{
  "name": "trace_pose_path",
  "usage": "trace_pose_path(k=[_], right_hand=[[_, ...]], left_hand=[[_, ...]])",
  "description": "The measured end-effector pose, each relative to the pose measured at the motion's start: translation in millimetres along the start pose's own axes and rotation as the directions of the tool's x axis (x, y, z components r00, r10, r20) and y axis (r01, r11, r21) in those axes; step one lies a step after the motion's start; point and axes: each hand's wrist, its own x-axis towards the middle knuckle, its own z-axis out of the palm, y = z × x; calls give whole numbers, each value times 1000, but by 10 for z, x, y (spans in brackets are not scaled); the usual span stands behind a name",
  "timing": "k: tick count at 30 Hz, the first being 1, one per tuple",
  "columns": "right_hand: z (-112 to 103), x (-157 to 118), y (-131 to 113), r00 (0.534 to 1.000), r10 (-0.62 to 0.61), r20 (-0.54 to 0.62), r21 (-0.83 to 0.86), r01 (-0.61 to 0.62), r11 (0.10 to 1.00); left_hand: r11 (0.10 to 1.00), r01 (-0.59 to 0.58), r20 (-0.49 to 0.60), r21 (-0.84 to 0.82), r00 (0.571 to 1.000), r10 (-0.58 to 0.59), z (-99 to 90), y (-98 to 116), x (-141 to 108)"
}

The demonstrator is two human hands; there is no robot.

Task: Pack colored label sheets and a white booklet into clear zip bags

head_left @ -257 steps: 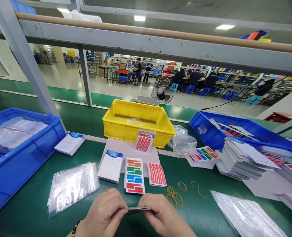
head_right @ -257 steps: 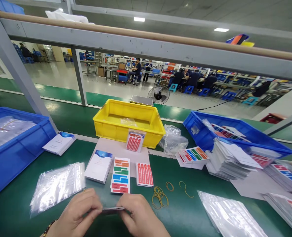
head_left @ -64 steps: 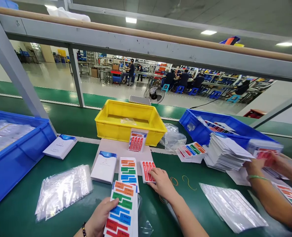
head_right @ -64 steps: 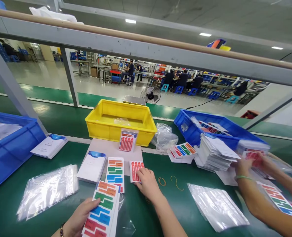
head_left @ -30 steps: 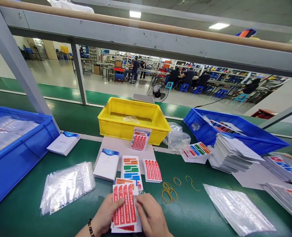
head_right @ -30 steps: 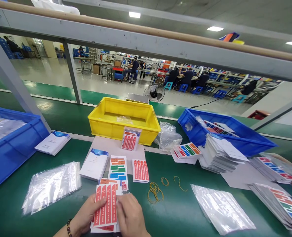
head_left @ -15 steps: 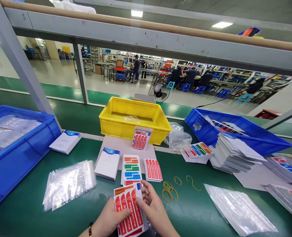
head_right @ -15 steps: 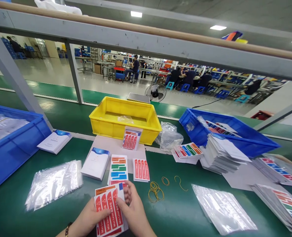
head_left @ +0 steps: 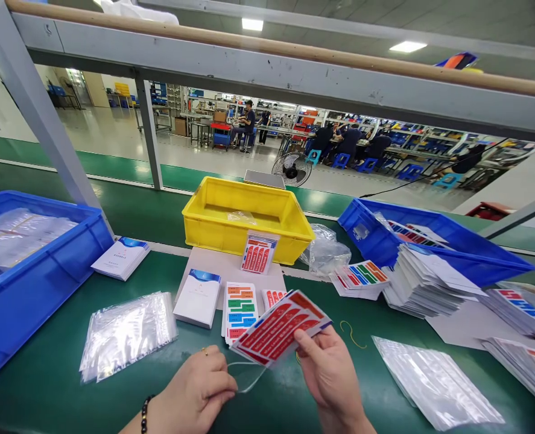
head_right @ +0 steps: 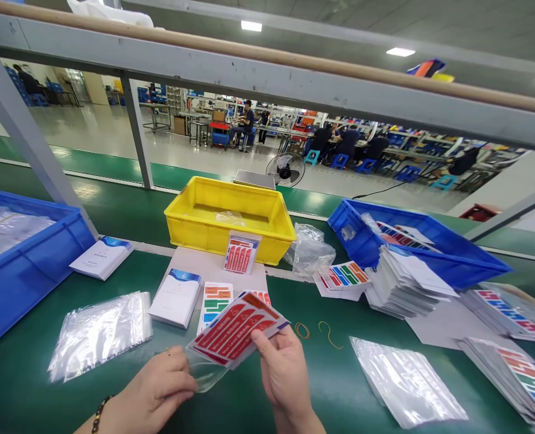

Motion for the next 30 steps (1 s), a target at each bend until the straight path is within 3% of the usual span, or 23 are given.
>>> trace_pose_path(k=[3, 6, 12, 18, 25, 30], right_hand=[[147, 27, -29, 999, -27, 29, 97, 24, 995], [226, 6, -7, 994, -21, 107, 96, 10, 995], [107, -57, -66, 984, 34, 177, -132, -10, 991], [166, -86, -115, 941, 96, 325, -314, 11, 949], [99, -141, -134, 862, -30, 506, -331, 226, 916], [83, -194, -252, 780, -15, 626, -443, 371, 817]], left_hand=[[992, -102, 57, 70, 994, 98, -119, 114, 43], [995, -73, 38, 66, 997, 71, -153, 133, 47], [996, -78, -200, 47, 976, 85, -64, 24, -21], [991, -132, -249, 19, 959, 133, -13, 54, 1], [974, -221, -342, 54, 912, 226, -43, 104, -15], [971, -225, -312, 80, 920, 239, -62, 168, -5]])
